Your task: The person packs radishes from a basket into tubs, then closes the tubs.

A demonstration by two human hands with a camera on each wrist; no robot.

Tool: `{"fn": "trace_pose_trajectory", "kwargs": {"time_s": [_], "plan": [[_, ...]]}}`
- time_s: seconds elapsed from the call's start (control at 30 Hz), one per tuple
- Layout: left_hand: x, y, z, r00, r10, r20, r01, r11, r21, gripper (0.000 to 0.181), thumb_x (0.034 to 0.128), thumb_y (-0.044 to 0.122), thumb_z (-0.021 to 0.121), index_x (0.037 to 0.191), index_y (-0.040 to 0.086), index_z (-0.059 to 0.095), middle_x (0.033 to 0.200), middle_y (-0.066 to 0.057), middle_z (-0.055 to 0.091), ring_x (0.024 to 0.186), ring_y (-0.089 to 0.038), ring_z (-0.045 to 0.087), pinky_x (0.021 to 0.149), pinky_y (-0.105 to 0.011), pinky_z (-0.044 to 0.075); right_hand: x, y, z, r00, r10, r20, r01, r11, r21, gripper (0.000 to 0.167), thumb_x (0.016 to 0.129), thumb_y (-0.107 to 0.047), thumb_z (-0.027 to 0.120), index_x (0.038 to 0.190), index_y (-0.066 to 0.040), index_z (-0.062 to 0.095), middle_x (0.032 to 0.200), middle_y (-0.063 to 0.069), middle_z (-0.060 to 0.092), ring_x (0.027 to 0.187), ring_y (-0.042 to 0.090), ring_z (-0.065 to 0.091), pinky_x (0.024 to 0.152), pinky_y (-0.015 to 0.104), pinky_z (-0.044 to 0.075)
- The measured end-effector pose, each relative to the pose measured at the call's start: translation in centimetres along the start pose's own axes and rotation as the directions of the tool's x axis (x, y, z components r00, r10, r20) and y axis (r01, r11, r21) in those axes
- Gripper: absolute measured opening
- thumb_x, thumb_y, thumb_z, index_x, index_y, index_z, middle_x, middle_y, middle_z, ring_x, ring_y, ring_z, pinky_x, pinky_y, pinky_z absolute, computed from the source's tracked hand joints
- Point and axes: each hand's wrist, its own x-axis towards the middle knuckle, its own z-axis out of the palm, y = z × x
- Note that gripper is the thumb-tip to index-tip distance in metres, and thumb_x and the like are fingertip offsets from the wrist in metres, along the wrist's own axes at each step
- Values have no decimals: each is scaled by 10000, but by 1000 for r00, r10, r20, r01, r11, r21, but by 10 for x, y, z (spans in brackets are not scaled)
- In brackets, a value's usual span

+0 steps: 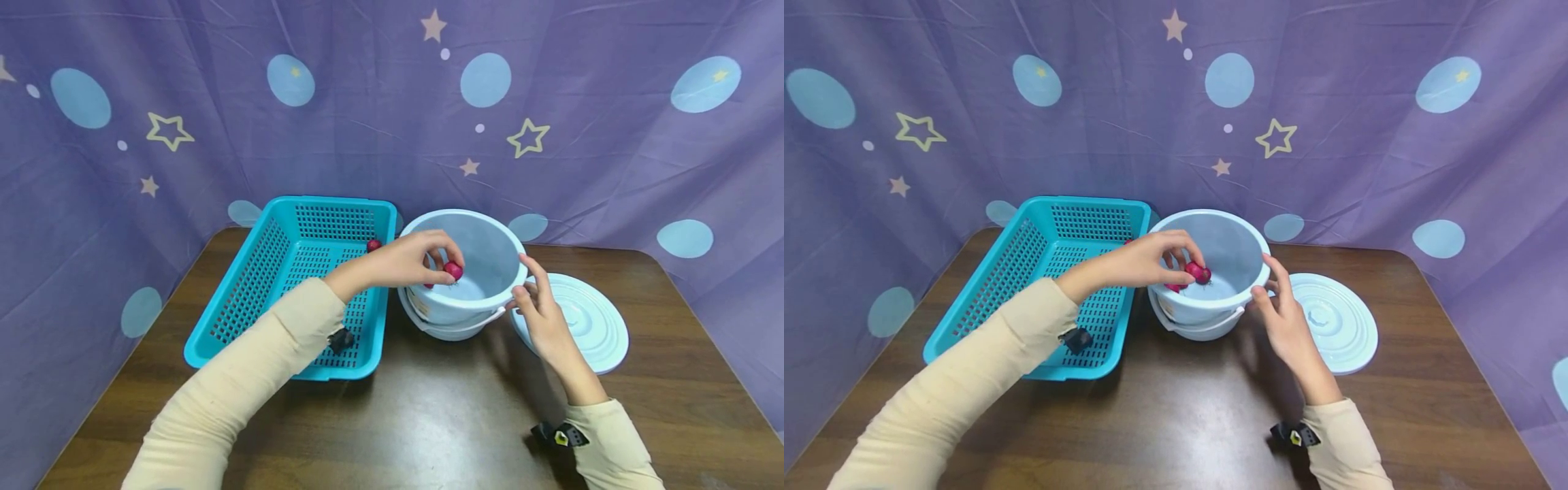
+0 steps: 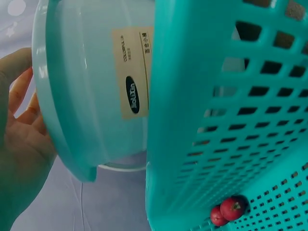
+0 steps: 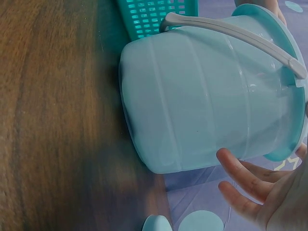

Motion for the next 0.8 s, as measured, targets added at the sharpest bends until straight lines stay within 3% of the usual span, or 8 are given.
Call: {"fn": "trace_pose_trajectory", "kwargs": {"time_s": [0.17,0.5,0.67,0.8], "plan": [[2,-1,5,999,0,40,-2,999,38,210,908,127,734,1111,110,682,1082,-5,588,920,-117,617,828,-242,503,0,1,0,1000,3,-2,-3,1000,-4,524,1074,-197,426,1561,-254,243,1004,183,633,812,52,623,763,232,482],[3,-2,8,1000,3,14,-3,1000,22,242,905,107,735,1139,99,674,1095,-21,575,944,-114,625,836,-231,505,-1,0,1,1000,10,2,-10,1000,-1,527,1073,-203,430,1563,-253,241,1006,177,632,818,72,626,777,263,488],[0,-4,4,1000,0,-22,0,1000,-10,242,925,114,711,1164,108,668,1139,6,601,968,-106,613,864,-261,511,-1,0,1,1000,14,2,-14,1000,-5,529,1074,-208,427,1565,-256,236,1014,176,632,830,101,632,780,265,487],[-6,-7,-4,996,-2,-86,-1,1000,-31,232,937,133,699,1166,113,667,1144,22,634,992,-115,602,909,-304,502,-1,0,1,1000,22,1,-22,1000,-11,533,1073,-214,433,1565,-262,236,1023,177,633,836,111,632,785,273,491]]}}
